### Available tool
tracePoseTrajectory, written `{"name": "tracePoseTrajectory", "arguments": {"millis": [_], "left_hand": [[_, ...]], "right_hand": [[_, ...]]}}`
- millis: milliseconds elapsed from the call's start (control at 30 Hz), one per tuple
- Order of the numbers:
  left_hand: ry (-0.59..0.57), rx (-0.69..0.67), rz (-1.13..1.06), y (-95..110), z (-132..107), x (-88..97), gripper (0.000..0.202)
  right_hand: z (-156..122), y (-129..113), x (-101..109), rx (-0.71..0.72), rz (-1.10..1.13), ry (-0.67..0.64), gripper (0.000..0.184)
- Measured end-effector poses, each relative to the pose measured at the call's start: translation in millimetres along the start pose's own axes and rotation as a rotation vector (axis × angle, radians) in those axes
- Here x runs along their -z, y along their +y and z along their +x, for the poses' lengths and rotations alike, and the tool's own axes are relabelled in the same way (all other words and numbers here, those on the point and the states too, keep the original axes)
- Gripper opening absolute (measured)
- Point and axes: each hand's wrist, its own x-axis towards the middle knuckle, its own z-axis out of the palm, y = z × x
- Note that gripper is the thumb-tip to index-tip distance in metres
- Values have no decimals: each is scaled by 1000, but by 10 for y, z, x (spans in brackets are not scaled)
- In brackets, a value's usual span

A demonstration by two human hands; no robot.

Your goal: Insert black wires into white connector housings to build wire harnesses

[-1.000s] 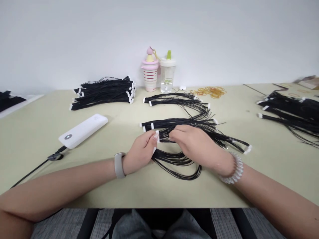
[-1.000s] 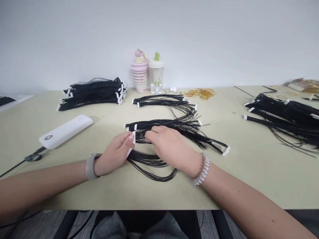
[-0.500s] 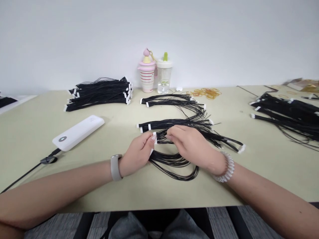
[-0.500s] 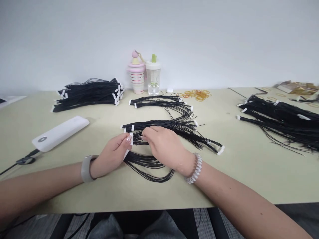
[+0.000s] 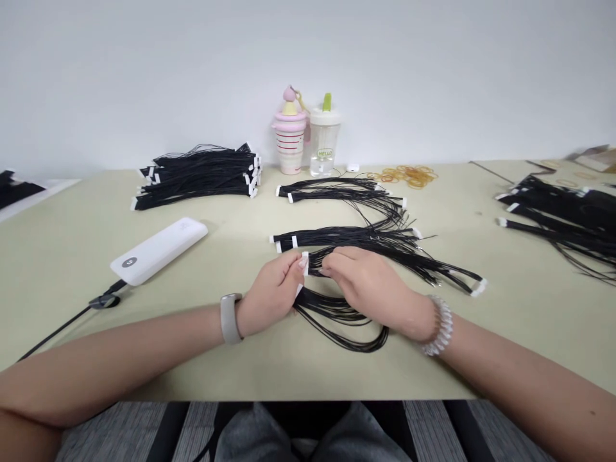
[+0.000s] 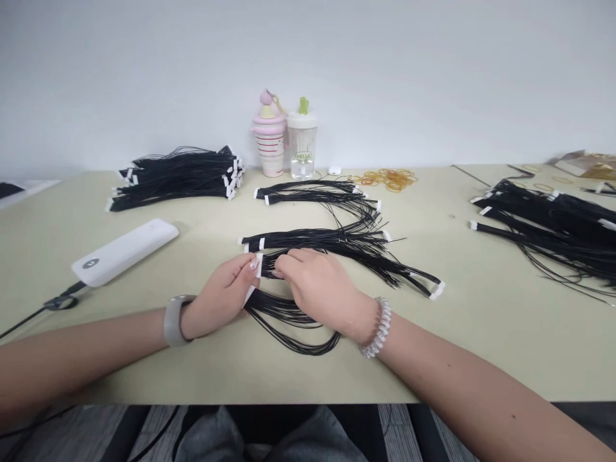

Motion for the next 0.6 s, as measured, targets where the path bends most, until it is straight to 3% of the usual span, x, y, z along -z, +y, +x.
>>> {"name": "tracePoseTrajectory", "arguments": {"millis": [133, 267, 333, 433, 500, 600], "left_hand": [[-10, -19, 12, 5, 7, 6, 34], [-36, -30, 24, 35, 11, 14, 31], [-57, -39, 32, 48, 3, 22, 30], [-170, -37, 74, 72, -18, 75, 24], [-324, 43, 74, 117, -26, 169, 15], [-492, 224, 92, 254, -42, 433, 48]], "right_hand": [[-4, 0, -31, 3, 43, 55, 18], [-4, -25, 33, 117, -6, 177, 19], [8, -48, 59, 176, -80, 228, 28], [45, -15, 104, 211, -157, 143, 40], [62, 88, 210, 122, -90, 145, 33], [14, 323, 554, -171, 143, 444, 21]]}}
